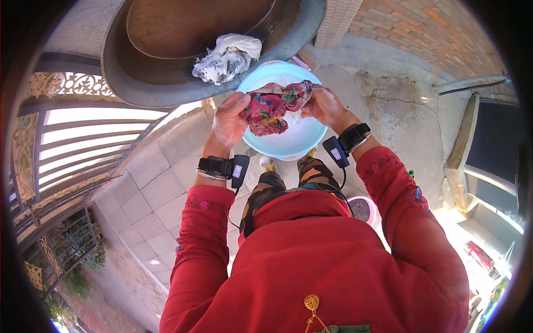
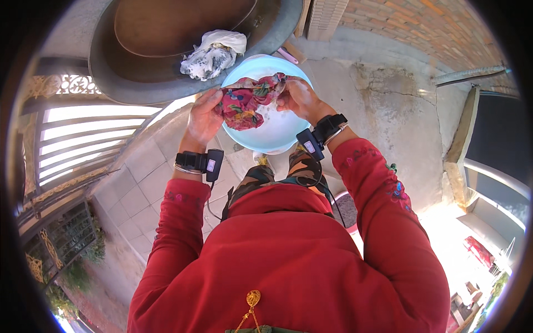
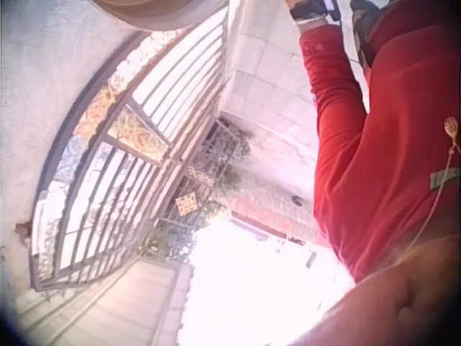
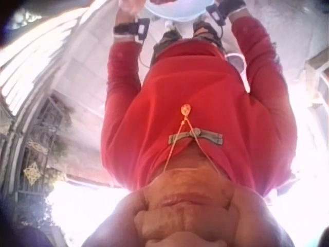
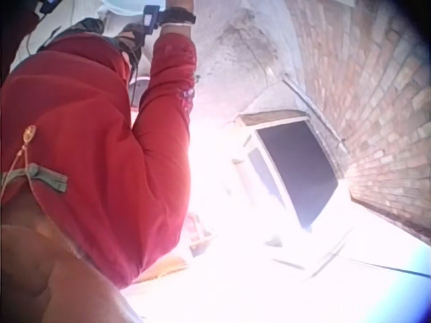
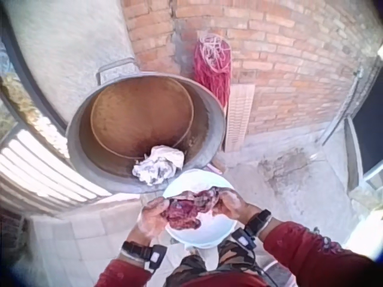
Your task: Washing a patterned piece of clothing by hand in a blue basin with soapy water.
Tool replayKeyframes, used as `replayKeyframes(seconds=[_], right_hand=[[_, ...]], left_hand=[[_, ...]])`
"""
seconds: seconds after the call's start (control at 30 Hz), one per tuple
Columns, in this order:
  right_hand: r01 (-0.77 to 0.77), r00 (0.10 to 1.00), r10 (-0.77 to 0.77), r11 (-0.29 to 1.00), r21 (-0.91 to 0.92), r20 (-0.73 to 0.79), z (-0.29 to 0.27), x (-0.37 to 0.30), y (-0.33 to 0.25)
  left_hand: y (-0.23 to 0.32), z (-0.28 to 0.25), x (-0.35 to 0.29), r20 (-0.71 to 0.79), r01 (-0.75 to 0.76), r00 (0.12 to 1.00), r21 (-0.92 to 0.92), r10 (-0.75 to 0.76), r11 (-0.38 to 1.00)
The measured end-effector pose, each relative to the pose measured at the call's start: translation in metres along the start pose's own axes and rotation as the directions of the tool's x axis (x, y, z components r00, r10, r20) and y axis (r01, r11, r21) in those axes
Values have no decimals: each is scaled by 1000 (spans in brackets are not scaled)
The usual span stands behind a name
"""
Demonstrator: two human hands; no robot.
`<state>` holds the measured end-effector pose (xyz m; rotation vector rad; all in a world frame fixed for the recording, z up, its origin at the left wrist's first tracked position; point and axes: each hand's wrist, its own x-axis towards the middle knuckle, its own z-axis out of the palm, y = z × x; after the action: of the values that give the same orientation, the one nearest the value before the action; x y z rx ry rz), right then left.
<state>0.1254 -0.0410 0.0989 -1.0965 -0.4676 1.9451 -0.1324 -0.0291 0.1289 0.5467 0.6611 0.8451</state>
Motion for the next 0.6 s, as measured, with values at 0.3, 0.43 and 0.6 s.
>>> replayKeyframes(seconds=[0.3,0.43,0.6], right_hand=[[91,981,-116,983,-158,-156,19,-23,7],[214,973,-231,936,-279,-28,46,-42,10],[221,966,-170,936,-274,196,73,-27,28]], left_hand=[[14,-2,-11,64,-16,998,-39,19,999],[11,2,-11,69,-49,996,-92,55,995],[-2,8,-1,193,9,981,-128,16,992]])
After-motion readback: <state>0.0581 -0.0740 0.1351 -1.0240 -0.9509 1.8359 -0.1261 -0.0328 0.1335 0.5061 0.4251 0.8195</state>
